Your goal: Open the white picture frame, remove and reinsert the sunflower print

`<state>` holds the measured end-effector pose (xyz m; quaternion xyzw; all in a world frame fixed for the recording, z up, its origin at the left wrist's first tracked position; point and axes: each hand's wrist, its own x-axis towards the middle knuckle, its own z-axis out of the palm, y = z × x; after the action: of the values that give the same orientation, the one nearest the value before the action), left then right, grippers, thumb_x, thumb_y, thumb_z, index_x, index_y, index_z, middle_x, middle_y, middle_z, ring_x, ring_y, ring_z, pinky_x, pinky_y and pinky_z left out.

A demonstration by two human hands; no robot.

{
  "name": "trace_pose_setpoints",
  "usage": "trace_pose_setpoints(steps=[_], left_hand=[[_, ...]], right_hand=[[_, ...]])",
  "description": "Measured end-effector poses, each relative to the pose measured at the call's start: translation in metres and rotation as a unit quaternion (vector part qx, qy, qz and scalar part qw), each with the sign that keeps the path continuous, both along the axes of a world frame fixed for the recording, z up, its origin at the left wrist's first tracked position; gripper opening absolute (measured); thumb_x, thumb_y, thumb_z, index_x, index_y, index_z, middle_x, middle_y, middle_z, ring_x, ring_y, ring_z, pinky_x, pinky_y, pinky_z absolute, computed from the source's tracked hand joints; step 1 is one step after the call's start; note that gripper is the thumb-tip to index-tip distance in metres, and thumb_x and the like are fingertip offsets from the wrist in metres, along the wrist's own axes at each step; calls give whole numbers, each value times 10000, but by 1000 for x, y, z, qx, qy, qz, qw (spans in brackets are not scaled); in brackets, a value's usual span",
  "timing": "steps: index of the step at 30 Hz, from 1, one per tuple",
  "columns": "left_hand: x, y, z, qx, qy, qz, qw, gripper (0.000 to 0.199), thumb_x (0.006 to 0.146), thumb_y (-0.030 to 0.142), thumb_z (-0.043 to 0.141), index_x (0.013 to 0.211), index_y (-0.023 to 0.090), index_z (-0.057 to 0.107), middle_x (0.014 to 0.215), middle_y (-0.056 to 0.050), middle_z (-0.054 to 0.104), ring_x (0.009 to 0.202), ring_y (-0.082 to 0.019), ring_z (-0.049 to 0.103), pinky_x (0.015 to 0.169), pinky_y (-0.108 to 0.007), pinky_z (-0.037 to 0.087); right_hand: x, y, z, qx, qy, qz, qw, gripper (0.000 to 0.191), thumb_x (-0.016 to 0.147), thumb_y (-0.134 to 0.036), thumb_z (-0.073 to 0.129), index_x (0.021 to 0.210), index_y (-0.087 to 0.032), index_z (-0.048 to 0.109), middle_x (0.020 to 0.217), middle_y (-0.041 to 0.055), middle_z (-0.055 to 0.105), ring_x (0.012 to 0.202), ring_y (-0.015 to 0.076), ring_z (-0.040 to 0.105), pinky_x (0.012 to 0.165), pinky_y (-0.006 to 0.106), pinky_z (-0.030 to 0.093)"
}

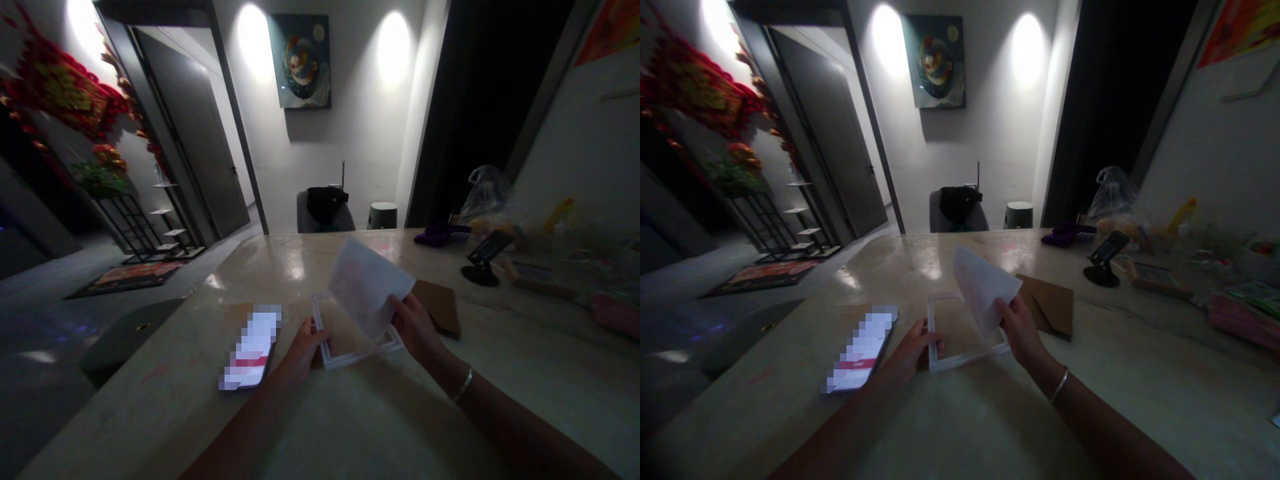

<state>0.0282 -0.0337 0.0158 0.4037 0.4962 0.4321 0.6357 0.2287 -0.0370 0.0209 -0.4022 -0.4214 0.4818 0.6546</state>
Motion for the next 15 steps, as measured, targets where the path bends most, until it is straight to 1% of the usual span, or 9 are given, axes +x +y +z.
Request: trace_pose_setpoints(steps=[3, 5, 8, 11, 13, 15], left_hand=[[-1, 3, -4, 7, -6, 13, 1000, 279, 628, 117, 573, 879, 183, 469, 569, 36, 542, 473, -105, 541, 475, -217, 414], [-1, 5, -6, 21, -4, 14, 1000, 282, 624, 116, 584, 883, 179, 489, 548, 39, 542, 455, -100, 527, 466, -211, 400], [-2, 5, -7, 40, -6, -9, 999, 256, 630, 158, 597, 869, 165, 505, 529, 34, 542, 439, -106, 512, 454, -220, 389], [-3, 5, -7, 40, -16, -7, 999, 319, 616, 196, 625, 901, 162, 485, 565, 27, 553, 464, -116, 523, 473, -239, 406], [-4, 5, -8, 40, -19, -2, 999, 374, 609, 212, 641, 938, 161, 471, 570, 31, 550, 470, -117, 524, 484, -247, 415], [-4, 6, -10, 42, -18, -13, 999, 403, 613, 234, 644, 967, 154, 468, 553, 33, 543, 464, -120, 521, 482, -252, 416]], right_hand=[[2, 5, -3, 1, 50, 3, 999, 359, 664, -365, 588, 974, -198, 514, 985, 63, 635, 870, 206, 599, 702, 320, 488], [3, 8, -7, -34, 62, 6, 997, 319, 630, -315, 605, 914, -192, 530, 934, 65, 649, 835, 211, 611, 710, 329, 491], [5, 8, -14, -111, 57, 18, 992, 293, 602, -249, 597, 878, -181, 529, 847, 68, 657, 737, 210, 624, 659, 336, 497], [7, 5, -14, -166, 20, 21, 986, 310, 603, -219, 586, 903, -169, 524, 816, 63, 644, 663, 184, 613, 579, 305, 489], [9, 3, -10, -160, -28, 14, 987, 322, 608, -226, 595, 917, -166, 527, 826, 53, 634, 644, 161, 601, 537, 268, 474], [13, 4, -6, -141, -96, -1, 985, 301, 624, -275, 603, 894, -161, 536, 751, 27, 622, 573, 130, 574, 454, 216, 430]])
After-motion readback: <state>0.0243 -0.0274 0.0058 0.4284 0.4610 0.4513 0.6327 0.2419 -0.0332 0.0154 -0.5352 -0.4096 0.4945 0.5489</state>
